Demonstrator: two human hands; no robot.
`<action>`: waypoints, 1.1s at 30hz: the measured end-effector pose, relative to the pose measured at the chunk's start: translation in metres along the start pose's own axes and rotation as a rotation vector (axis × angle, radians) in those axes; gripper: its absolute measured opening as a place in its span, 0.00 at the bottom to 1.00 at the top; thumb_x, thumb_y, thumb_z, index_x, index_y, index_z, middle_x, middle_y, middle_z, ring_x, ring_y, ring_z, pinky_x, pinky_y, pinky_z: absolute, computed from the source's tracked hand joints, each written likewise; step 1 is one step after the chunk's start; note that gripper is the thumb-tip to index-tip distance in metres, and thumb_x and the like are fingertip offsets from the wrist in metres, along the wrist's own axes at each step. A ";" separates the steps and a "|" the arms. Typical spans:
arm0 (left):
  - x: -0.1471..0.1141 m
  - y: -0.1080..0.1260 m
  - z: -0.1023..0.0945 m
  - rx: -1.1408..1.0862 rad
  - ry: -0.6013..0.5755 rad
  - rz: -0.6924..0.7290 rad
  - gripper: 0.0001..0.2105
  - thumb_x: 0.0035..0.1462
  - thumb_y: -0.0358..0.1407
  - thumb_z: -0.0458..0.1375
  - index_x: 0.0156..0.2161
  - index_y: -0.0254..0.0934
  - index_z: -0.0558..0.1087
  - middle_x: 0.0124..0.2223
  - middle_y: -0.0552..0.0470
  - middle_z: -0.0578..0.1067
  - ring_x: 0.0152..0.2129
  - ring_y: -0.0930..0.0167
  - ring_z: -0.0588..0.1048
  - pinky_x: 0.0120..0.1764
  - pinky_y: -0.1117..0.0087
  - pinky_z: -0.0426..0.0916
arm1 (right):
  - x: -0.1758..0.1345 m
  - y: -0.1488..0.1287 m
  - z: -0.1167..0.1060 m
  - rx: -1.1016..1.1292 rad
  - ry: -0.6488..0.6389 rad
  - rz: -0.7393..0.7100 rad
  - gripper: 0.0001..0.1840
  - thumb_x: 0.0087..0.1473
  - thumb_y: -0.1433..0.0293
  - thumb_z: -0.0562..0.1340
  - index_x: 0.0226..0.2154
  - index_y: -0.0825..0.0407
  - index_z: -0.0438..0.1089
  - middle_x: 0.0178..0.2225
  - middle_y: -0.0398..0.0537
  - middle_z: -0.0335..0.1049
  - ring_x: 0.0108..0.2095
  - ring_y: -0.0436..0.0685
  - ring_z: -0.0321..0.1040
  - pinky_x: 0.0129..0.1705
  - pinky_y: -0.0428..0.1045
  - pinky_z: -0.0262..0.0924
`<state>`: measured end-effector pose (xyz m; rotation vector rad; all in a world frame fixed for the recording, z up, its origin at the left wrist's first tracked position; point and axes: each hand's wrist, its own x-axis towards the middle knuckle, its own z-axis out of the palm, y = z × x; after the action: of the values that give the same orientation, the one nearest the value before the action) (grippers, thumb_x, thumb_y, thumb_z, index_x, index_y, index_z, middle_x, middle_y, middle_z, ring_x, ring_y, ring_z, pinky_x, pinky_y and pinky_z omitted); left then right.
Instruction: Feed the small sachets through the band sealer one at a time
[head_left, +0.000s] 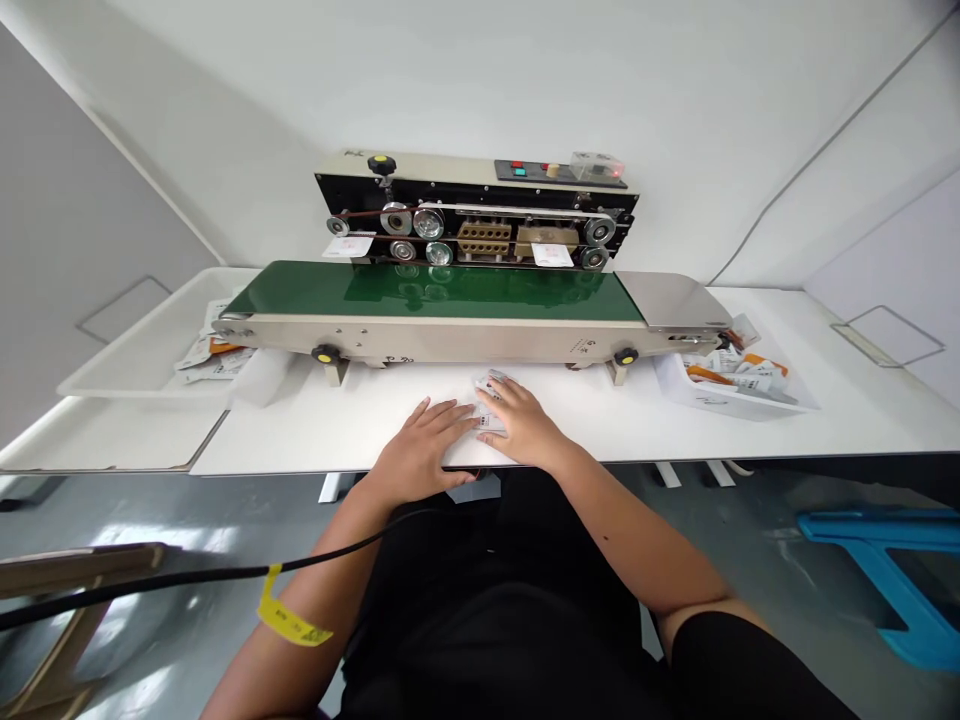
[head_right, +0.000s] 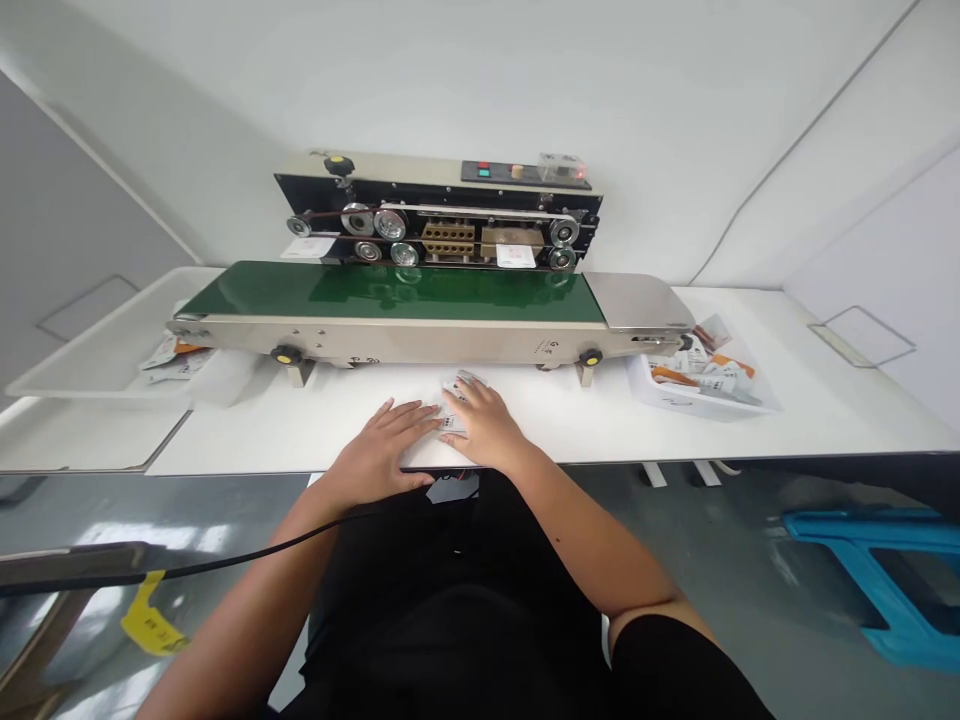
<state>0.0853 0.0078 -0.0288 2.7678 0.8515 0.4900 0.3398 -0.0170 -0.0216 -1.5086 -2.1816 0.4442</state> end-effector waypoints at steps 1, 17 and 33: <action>-0.001 -0.002 -0.001 -0.005 -0.020 0.022 0.42 0.57 0.52 0.71 0.72 0.48 0.63 0.73 0.44 0.66 0.71 0.47 0.62 0.73 0.34 0.46 | 0.001 0.001 0.007 -0.027 -0.034 0.003 0.39 0.64 0.52 0.65 0.73 0.44 0.60 0.77 0.54 0.47 0.77 0.76 0.41 0.75 0.73 0.46; -0.010 -0.025 -0.004 -0.845 0.631 -0.452 0.26 0.74 0.54 0.50 0.60 0.39 0.79 0.68 0.38 0.73 0.63 0.55 0.75 0.64 0.47 0.72 | -0.003 0.010 0.013 -0.042 -0.067 0.025 0.38 0.68 0.53 0.60 0.75 0.41 0.56 0.78 0.46 0.43 0.79 0.68 0.38 0.76 0.69 0.45; -0.004 0.004 -0.019 -0.190 0.000 0.016 0.29 0.56 0.49 0.71 0.61 0.48 0.76 0.54 0.45 0.79 0.53 0.54 0.76 0.60 0.51 0.68 | -0.004 0.008 0.013 -0.049 -0.052 0.020 0.38 0.68 0.51 0.61 0.75 0.42 0.57 0.78 0.47 0.44 0.79 0.69 0.38 0.76 0.68 0.45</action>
<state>0.0774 0.0036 -0.0111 2.6033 0.7416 0.5436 0.3410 -0.0183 -0.0372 -1.5632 -2.2342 0.4441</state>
